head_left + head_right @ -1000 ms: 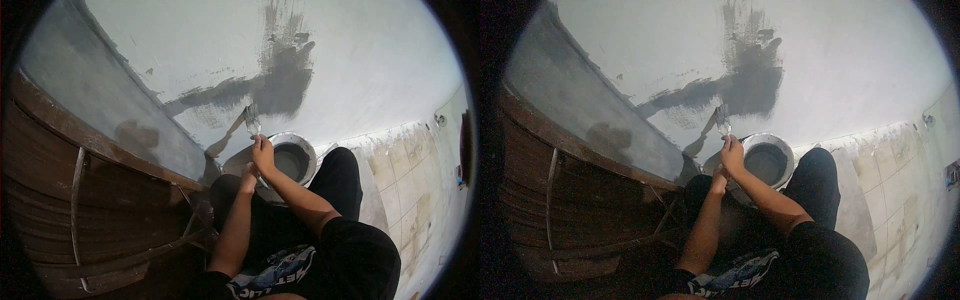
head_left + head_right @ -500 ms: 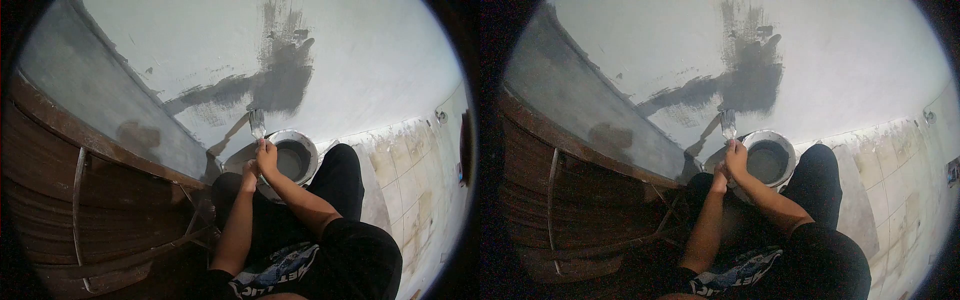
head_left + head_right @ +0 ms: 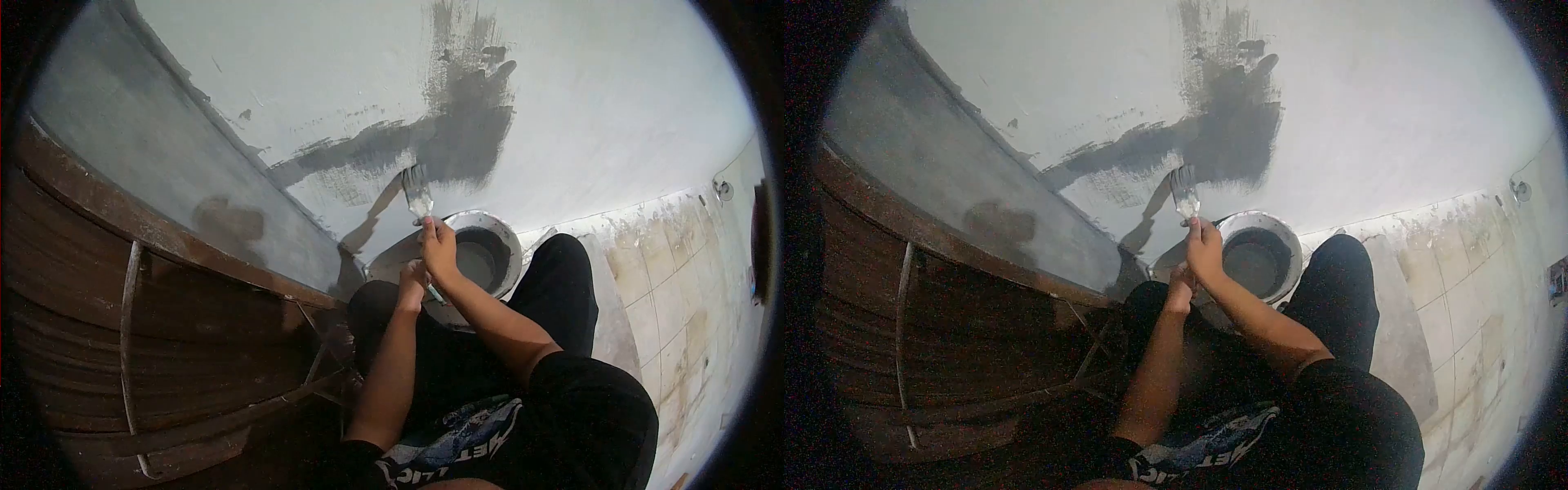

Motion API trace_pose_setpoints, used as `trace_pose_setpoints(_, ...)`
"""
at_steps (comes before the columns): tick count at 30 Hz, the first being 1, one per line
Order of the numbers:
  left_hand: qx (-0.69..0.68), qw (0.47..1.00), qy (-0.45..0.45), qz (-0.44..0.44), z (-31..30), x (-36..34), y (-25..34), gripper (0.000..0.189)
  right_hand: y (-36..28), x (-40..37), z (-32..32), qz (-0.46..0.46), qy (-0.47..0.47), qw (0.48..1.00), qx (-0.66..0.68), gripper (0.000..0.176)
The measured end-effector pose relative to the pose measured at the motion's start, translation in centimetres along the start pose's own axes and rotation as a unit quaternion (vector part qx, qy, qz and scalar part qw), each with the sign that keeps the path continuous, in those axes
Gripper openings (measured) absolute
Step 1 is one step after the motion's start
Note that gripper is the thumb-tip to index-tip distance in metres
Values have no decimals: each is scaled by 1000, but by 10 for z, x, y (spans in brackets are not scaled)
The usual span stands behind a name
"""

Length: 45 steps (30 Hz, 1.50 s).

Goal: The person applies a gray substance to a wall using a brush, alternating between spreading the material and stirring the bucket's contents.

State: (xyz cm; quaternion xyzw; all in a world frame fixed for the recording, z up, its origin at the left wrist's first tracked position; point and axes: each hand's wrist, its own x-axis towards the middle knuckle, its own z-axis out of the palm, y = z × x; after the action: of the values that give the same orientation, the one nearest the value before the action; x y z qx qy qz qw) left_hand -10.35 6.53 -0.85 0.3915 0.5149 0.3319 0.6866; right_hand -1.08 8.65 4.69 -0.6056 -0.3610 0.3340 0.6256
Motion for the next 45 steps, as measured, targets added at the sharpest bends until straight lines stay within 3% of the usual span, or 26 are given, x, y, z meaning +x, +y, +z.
trace_pose_setpoints(3,11,1000,0,-4,2,0,1,29,-15,0,-4,-3,-22,996,83,36)
trace_pose_setpoints(7,53,999,8,6,1,5,-1,23,-27,19,-13,-82,-7,990,113,38)
trace_pose_setpoints(14,16,999,9,-30,6,-1,6,17,18,38,-30,-81,47,981,-169,35)
trace_pose_setpoints(18,35,998,1,-43,6,0,5,18,54,26,-30,40,61,978,-196,37)
trace_pose_setpoints(19,34,999,0,-40,5,1,2,18,60,24,-33,93,23,979,-178,39)
trace_pose_setpoints(22,51,998,21,-36,6,3,3,20,71,9,-26,120,51,985,-109,40)
trace_pose_setpoints(23,58,997,32,-36,7,2,4,20,73,5,-19,17,119,985,-121,45)
trace_pose_setpoints(26,22,998,41,-33,3,3,-3,23,18,8,-19,-91,91,992,4,46)
trace_pose_setpoints(28,84,995,33,-41,0,6,2,24,-36,17,-20,-143,72,986,43,46)
trace_pose_setpoints(30,104,993,28,-49,1,4,6,24,-36,41,-25,-147,43,985,73,45)
trace_pose_setpoints(32,84,995,29,-56,4,-1,11,24,-29,60,-31,-163,21,986,-8,45)
trace_pose_setpoints(33,68,996,11,-60,1,0,9,23,-21,64,-32,-108,17,993,-45,45)
trace_pose_setpoints(37,27,997,7,-74,1,4,5,15,25,49,-40,-40,14,982,-183,46)
trace_pose_setpoints(40,11,998,-5,-67,2,1,4,14,81,46,-43,77,-10,978,-195,43)
trace_pose_setpoints(41,16,998,-7,-67,3,2,4,15,98,48,-47,171,-27,967,-190,38)
trace_pose_setpoints(44,24,997,-7,-72,-1,6,1,16,73,53,-77,402,-165,894,-112,33)
trace_pose_setpoints(45,21,997,-2,-75,-1,5,-1,16,74,61,-95,324,-277,886,-184,28)
